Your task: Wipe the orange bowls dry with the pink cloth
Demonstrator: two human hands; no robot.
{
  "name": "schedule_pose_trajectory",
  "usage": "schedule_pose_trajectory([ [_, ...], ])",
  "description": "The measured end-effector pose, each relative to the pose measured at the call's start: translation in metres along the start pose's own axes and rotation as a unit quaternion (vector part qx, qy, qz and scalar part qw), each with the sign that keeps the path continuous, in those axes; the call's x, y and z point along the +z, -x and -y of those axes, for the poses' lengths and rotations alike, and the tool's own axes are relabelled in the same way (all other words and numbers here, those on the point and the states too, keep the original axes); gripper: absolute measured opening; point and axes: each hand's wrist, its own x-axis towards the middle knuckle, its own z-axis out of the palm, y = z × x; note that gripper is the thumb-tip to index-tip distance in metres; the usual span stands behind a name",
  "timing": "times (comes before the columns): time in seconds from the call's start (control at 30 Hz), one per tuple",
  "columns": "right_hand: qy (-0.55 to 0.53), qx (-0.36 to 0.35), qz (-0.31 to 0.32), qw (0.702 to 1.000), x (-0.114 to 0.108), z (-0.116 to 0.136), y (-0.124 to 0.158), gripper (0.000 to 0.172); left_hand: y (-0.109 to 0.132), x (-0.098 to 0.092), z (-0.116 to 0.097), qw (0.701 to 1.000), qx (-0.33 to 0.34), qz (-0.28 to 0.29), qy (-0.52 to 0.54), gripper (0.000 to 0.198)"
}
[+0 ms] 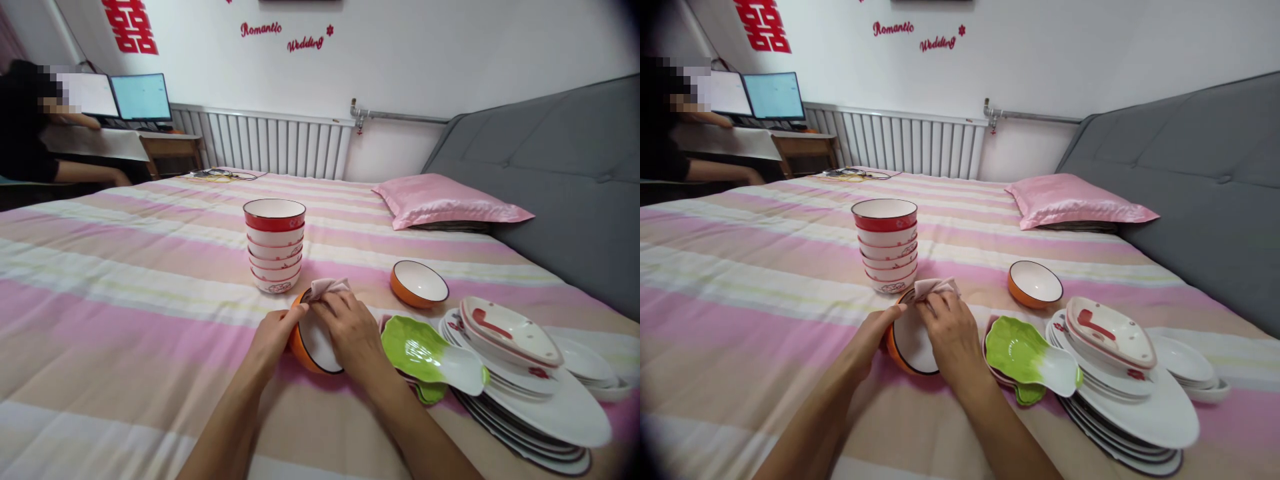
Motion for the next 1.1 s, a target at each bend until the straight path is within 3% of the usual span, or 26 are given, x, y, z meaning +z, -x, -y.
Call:
schedule_pose_trajectory([
  [0.3, -0.014, 0.020, 0.039, 0.999, 0.003, 0.003, 0.002, 0.039, 0.001, 0.001, -0.001, 0.992, 0.054, -0.050, -0.106, 0.044],
  [0.57, -0.026, 0.039, 0.056, 0.997, -0.001, 0.009, 0.002, 0.041, 0.012, -0.001, -0.013, 0.956, 0.162, -0.103, -0.224, 0.034],
  [0.8, -0.050, 0.041, 0.035, 0.997, -0.002, 0.013, 0.003, 0.038, 0.018, 0.000, -0.017, 0.940, 0.192, -0.142, -0.244, 0.044],
  [1.1, -0.104, 0.097, 0.061, 0.988, -0.004, 0.021, 0.005, 0.033, 0.018, 0.000, -0.017, 0.928, 0.219, -0.169, -0.250, 0.046],
])
